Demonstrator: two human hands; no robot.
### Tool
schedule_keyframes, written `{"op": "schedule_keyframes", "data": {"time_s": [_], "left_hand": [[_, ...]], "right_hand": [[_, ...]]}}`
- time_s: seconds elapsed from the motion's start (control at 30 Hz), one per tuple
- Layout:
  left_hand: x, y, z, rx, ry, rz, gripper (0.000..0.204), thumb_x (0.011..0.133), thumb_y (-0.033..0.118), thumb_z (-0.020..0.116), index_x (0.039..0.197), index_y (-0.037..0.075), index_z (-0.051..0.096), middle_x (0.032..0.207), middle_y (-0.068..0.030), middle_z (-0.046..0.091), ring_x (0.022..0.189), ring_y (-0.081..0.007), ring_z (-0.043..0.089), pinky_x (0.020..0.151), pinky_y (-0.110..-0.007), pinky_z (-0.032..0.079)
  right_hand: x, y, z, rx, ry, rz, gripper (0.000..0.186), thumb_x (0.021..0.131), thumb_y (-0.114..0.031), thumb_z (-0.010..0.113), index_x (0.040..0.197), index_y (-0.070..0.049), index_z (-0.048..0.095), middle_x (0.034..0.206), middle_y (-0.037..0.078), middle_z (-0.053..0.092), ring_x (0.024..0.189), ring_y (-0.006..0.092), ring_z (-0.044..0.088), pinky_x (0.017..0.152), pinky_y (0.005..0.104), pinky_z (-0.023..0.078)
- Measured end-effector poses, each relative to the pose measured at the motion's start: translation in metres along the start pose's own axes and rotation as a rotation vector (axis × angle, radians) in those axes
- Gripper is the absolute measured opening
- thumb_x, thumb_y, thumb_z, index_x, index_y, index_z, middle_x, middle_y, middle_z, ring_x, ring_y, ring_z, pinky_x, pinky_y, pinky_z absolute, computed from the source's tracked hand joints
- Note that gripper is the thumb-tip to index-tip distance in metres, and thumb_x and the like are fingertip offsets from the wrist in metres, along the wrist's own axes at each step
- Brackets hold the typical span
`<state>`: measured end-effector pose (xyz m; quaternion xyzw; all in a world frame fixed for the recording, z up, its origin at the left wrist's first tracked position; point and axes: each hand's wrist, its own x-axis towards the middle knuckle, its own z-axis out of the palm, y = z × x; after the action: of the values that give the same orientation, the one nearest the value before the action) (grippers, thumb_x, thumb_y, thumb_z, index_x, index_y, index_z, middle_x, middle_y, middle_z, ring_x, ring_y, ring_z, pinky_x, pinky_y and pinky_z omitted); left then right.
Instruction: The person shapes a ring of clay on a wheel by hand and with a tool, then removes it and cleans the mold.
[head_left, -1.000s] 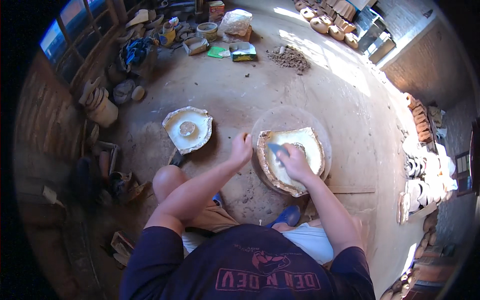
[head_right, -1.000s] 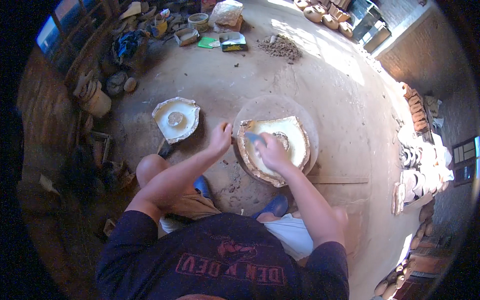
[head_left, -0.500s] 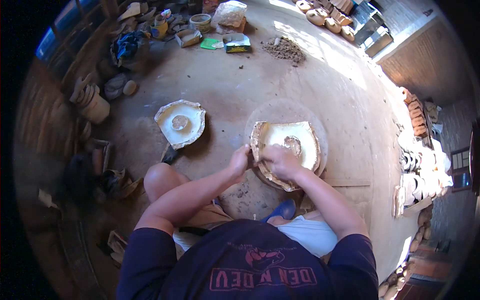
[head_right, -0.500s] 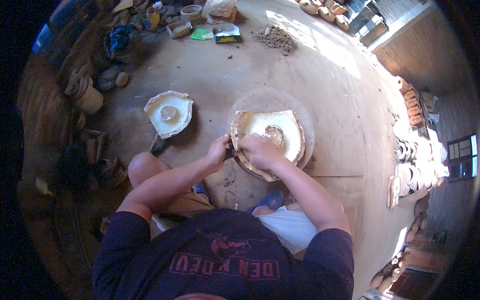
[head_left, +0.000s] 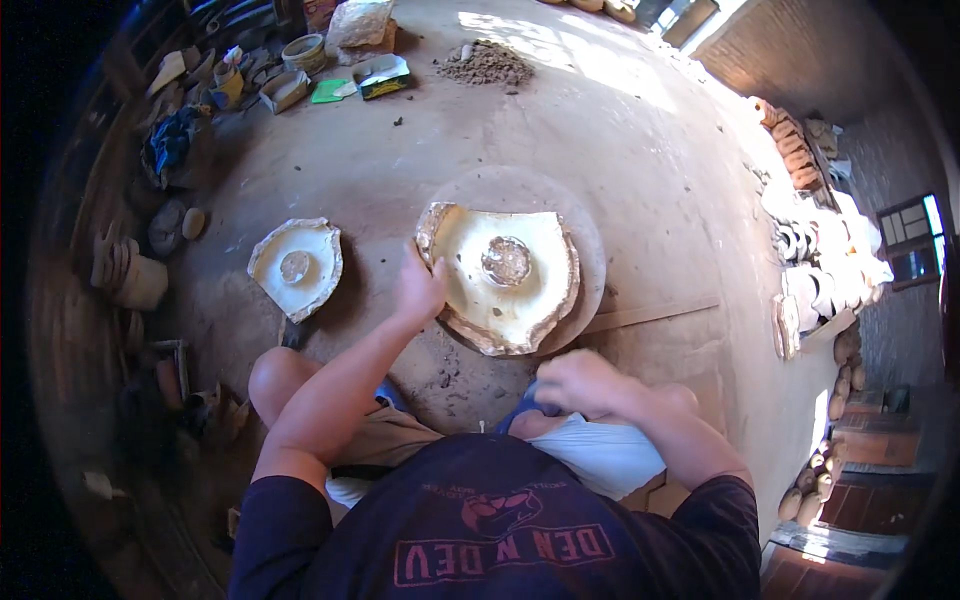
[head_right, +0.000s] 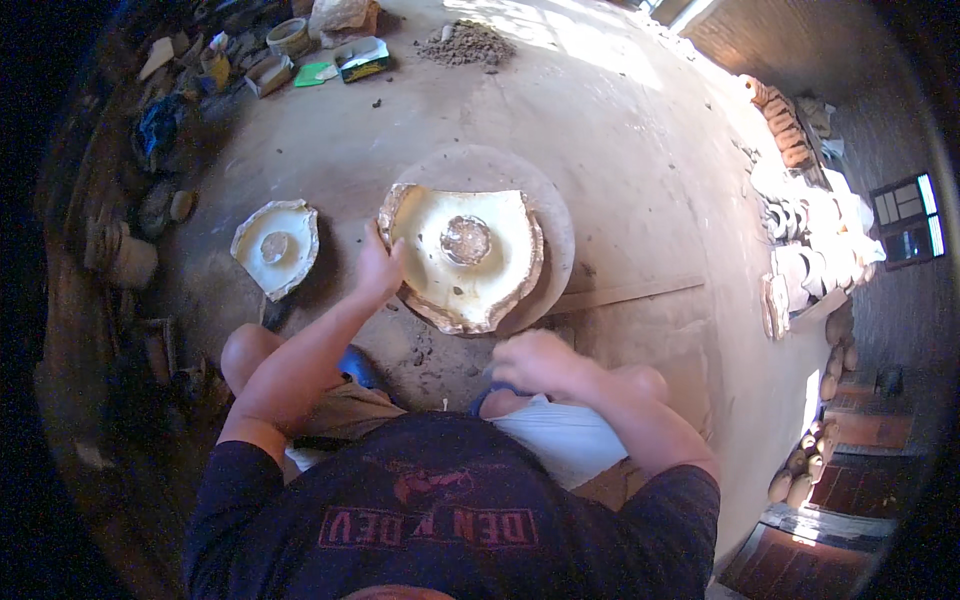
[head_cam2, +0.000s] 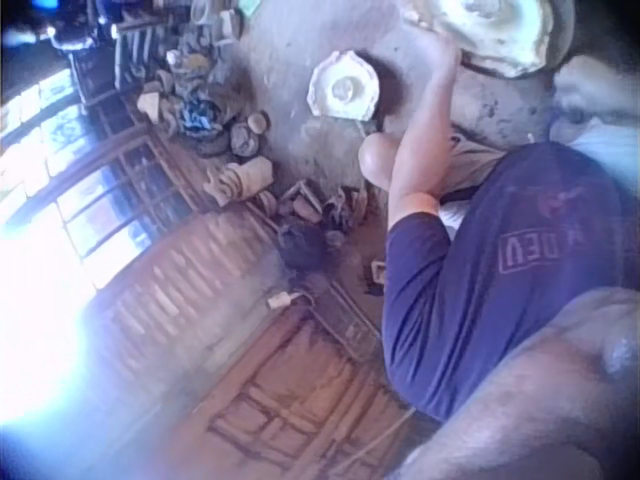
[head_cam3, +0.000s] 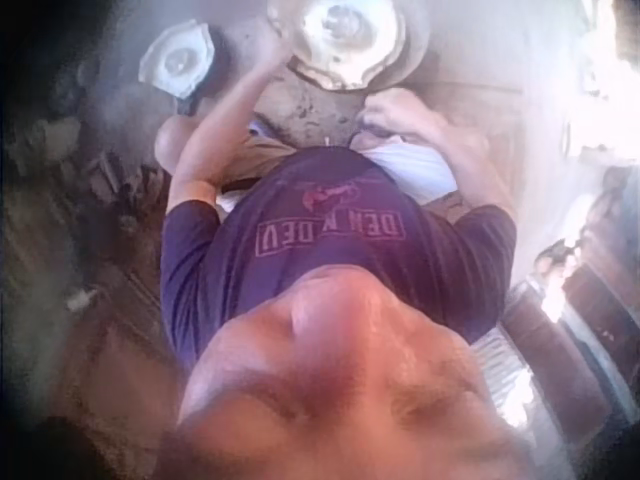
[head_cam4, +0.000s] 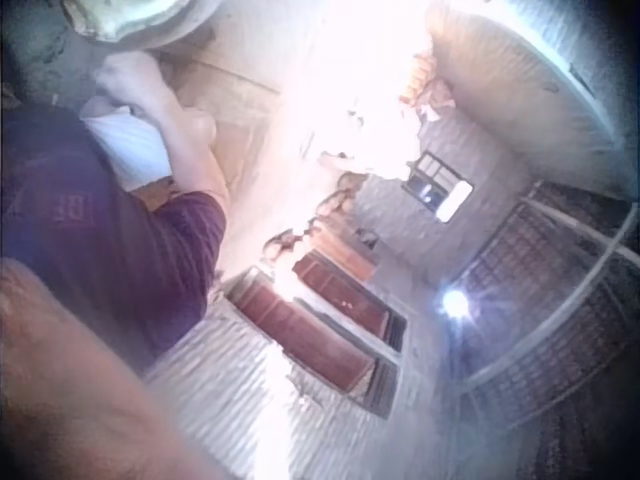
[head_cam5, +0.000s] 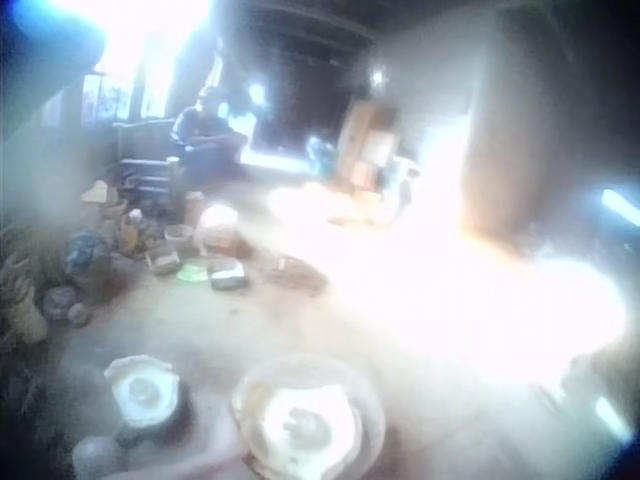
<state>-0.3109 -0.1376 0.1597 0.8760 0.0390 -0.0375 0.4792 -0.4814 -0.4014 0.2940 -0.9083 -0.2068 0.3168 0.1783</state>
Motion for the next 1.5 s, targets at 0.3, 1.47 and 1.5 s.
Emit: {"op": "schedule_keyframes", "data": {"time_s": [0.3,1.47,1.5], "left_hand": [[0.030,0.012,-0.009,0.191,-0.038,0.073,0.062,0.103,0.036,0.060,0.154,0.009,0.039,0.119,-0.0289,0.071,0.107,-0.0486,0.069,0.091,-0.055,0.054],[0.064,0.017,-0.016,-0.198,-0.109,0.143,0.051,0.085,0.006,0.079,0.130,-0.009,0.062,0.120,-0.0181,0.071,0.103,-0.0272,0.070,0.090,-0.039,0.057],[0.064,0.031,-0.029,-0.170,-0.115,0.129,0.052,0.089,0.001,0.073,0.137,-0.009,0.057,0.126,-0.0187,0.069,0.108,-0.0275,0.069,0.092,-0.039,0.058]], "right_hand": [[0.066,0.138,-0.047,0.039,0.749,0.215,0.022,0.102,-0.018,0.055,0.117,-0.007,0.067,0.112,0.018,0.067,0.110,0.0414,0.065,0.093,0.0512,0.053],[0.079,0.108,0.006,0.875,0.837,0.714,0.039,0.073,-0.027,0.083,0.090,0.008,0.075,0.086,0.026,0.075,0.082,0.0368,0.076,0.074,0.0427,0.061],[0.078,0.108,-0.002,0.887,0.981,0.625,0.042,0.071,-0.028,0.083,0.092,0.008,0.075,0.088,0.028,0.075,0.084,0.0380,0.076,0.077,0.0429,0.060]]}}
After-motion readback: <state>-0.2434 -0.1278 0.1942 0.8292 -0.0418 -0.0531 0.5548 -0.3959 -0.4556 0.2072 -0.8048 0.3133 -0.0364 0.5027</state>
